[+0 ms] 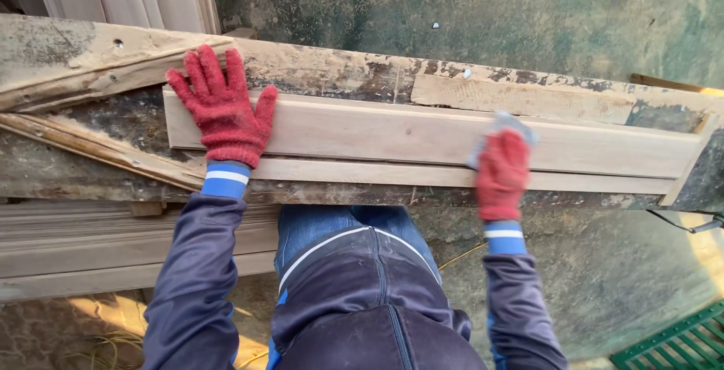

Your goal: Sanding a long piece of wood molding by hand with sandpaper.

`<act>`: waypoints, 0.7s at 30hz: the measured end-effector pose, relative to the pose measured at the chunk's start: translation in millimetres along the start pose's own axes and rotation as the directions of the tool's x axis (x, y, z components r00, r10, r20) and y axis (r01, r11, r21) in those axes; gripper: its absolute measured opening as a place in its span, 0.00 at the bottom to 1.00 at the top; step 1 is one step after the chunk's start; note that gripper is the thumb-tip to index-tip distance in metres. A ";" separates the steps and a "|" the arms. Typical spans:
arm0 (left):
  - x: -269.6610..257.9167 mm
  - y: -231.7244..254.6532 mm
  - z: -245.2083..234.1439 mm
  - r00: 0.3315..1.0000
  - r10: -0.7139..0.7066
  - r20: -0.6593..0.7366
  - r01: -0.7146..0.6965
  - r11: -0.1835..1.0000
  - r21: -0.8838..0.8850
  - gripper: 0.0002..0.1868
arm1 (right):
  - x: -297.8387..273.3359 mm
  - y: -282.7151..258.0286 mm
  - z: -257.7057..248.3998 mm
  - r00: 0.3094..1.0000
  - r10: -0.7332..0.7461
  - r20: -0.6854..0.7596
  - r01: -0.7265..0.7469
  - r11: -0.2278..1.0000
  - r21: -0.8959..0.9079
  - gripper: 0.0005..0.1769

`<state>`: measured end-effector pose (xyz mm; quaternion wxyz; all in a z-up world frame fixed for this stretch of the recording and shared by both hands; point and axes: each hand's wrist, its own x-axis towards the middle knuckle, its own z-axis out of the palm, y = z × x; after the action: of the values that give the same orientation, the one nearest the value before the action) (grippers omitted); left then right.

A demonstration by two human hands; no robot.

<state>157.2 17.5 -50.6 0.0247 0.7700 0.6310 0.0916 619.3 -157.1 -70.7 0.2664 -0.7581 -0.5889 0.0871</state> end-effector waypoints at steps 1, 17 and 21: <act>1.0 -0.7 -0.2 1.000 0.004 0.001 -0.004 1.000 0.000 0.44 | -3.5 5.5 3.5 1.000 0.004 -0.002 -0.004 1.000 0.000 0.25; 2.3 0.8 1.9 0.997 -0.044 0.068 0.044 0.999 -0.004 0.43 | 9.8 -117.9 50.9 0.904 -0.414 0.112 0.405 0.910 0.095 0.17; 2.8 3.4 -4.0 0.990 -0.079 0.117 0.082 0.996 -0.018 0.43 | -13.2 -108.0 56.5 0.994 -0.034 0.108 0.031 0.999 0.034 0.23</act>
<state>160.3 19.2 -45.8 0.0738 0.7475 0.6580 0.0528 498.8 -134.7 -66.1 0.2475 -0.7381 -0.6134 0.1333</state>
